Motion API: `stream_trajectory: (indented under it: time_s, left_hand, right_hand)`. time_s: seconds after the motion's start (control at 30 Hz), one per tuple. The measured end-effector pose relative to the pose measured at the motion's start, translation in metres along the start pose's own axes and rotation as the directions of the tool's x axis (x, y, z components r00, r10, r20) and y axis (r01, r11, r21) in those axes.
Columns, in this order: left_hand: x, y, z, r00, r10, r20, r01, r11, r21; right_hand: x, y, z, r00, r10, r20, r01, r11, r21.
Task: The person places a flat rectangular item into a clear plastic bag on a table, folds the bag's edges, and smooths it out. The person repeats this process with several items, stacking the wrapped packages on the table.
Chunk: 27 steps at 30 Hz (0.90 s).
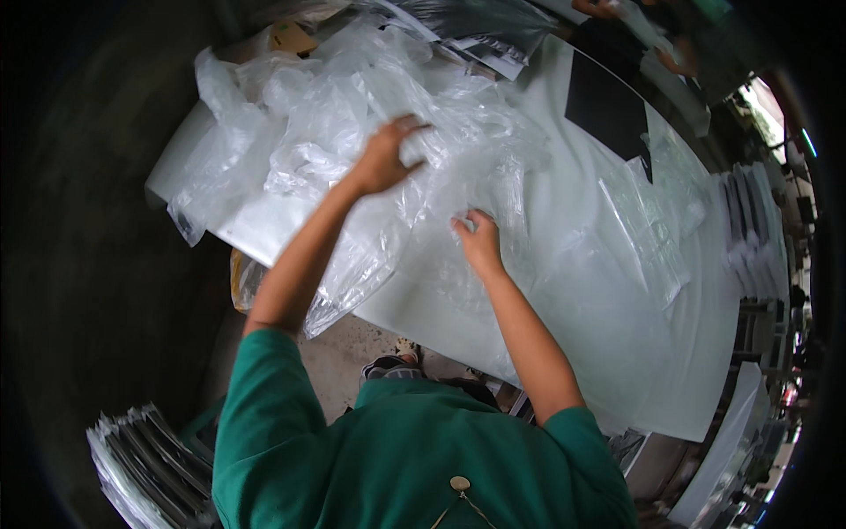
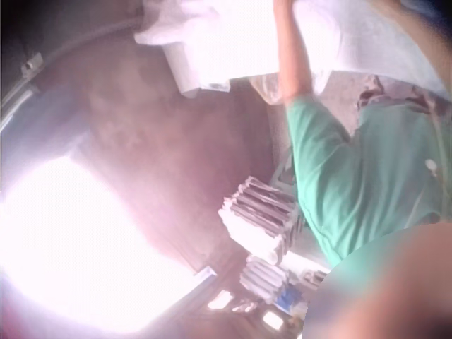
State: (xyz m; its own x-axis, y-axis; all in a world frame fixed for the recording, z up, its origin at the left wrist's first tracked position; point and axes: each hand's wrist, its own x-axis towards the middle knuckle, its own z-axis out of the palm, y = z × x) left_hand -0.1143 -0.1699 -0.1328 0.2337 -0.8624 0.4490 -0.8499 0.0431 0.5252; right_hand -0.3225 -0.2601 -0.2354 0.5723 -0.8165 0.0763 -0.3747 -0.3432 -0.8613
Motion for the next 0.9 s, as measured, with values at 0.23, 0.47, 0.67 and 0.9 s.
stream_trajectory:
  time_s: [0.23, 0.47, 0.67, 0.9]
  left_hand:
    - [-0.006, 0.119, -0.005, 0.798, 0.303, 0.52, 0.081, 0.801, -0.592]
    - [0.025, 0.138, 0.003, 0.649, 0.488, 0.584, -0.311, 0.871, -0.382]
    - [0.041, 0.267, 0.035, 0.651, 0.592, 0.475, 0.167, 0.499, -0.85]
    - [0.112, 0.305, 0.065, 0.664, 0.355, 0.658, 0.125, 0.815, -0.566]
  right_hand:
    - [-0.037, -0.12, -0.131, 0.905, -0.306, 0.296, 0.154, 0.884, 0.442]
    - [-0.1, -0.139, -0.276, 0.898, -0.254, 0.358, 0.228, 0.967, 0.113]
    - [-0.121, -0.13, -0.308, 0.901, -0.32, 0.294, 0.272, 0.943, 0.192]
    - [-0.132, -0.033, -0.461, 0.98, 0.058, -0.192, -0.1, 0.97, -0.22]
